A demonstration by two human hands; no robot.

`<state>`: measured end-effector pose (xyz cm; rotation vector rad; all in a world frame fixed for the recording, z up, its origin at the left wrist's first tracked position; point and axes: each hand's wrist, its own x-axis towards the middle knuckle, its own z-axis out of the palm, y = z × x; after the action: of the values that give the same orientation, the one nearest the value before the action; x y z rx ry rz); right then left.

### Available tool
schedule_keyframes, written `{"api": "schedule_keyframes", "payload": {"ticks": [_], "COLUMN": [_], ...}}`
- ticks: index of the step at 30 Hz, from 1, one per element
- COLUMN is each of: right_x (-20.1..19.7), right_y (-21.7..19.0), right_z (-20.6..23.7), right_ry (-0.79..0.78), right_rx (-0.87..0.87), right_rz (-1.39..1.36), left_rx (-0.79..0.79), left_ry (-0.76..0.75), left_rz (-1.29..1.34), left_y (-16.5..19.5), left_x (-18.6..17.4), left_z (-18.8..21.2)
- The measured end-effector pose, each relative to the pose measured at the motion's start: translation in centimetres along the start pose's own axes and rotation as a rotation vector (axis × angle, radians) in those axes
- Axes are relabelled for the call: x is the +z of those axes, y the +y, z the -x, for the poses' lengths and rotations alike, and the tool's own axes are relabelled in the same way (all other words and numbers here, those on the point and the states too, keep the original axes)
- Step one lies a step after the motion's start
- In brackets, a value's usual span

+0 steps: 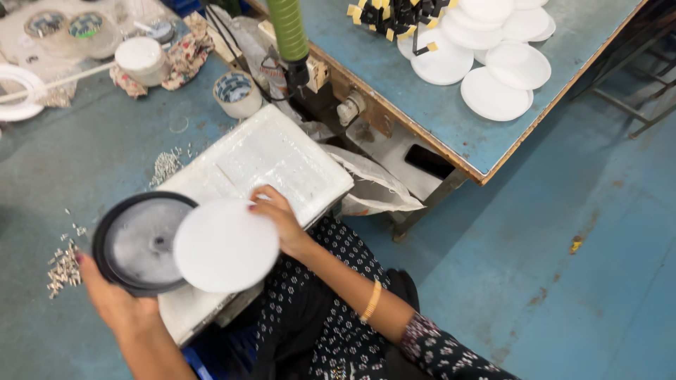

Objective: The person uses a green handheld drill to fasten screws into black cylindrical housings placed on a white foam pad. They repeatedly pick up housings from a blue crate, drill into them, and then place white circular diffusers into the housings. The assembled units are set aside on the table.

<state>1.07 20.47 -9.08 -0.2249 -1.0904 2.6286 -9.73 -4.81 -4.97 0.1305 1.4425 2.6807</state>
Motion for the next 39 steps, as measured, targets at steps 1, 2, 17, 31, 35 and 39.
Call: {"api": "schedule_keyframes", "payload": {"ticks": [1,2,17,31,35,39], "right_x": [-1.0,-2.3,-29.1,-22.6,-22.2,-17.3], "right_y": [-0.9,-2.1,-43.3,-48.2,-46.6,-42.7], "right_z": [0.7,1.6,-3.3,-17.1,-16.9,-13.6], "right_ry": [0.023,0.047,0.474,0.703,0.459,0.189], "right_rx": [0.010,0.024,-0.747,-0.834,-0.532,-0.279], "right_rz": [0.015,0.032,0.015,0.044,0.294,0.890], "left_rx": [-0.020,-0.041,-0.121,-0.006,-0.077,-0.042], "left_ry": [-0.008,-0.012,0.295,0.208,0.175,0.176], "left_rz": [0.030,0.061,-0.146,-0.030,0.024,-0.083], "left_y": [-0.7,-1.6,-6.5,-8.0,-8.5,-9.3], "left_x": [-0.4,-0.6,-0.1,-1.4,-0.6,-0.1], "left_z": [0.0,-0.1,1.7,0.2,2.1,1.6]}}
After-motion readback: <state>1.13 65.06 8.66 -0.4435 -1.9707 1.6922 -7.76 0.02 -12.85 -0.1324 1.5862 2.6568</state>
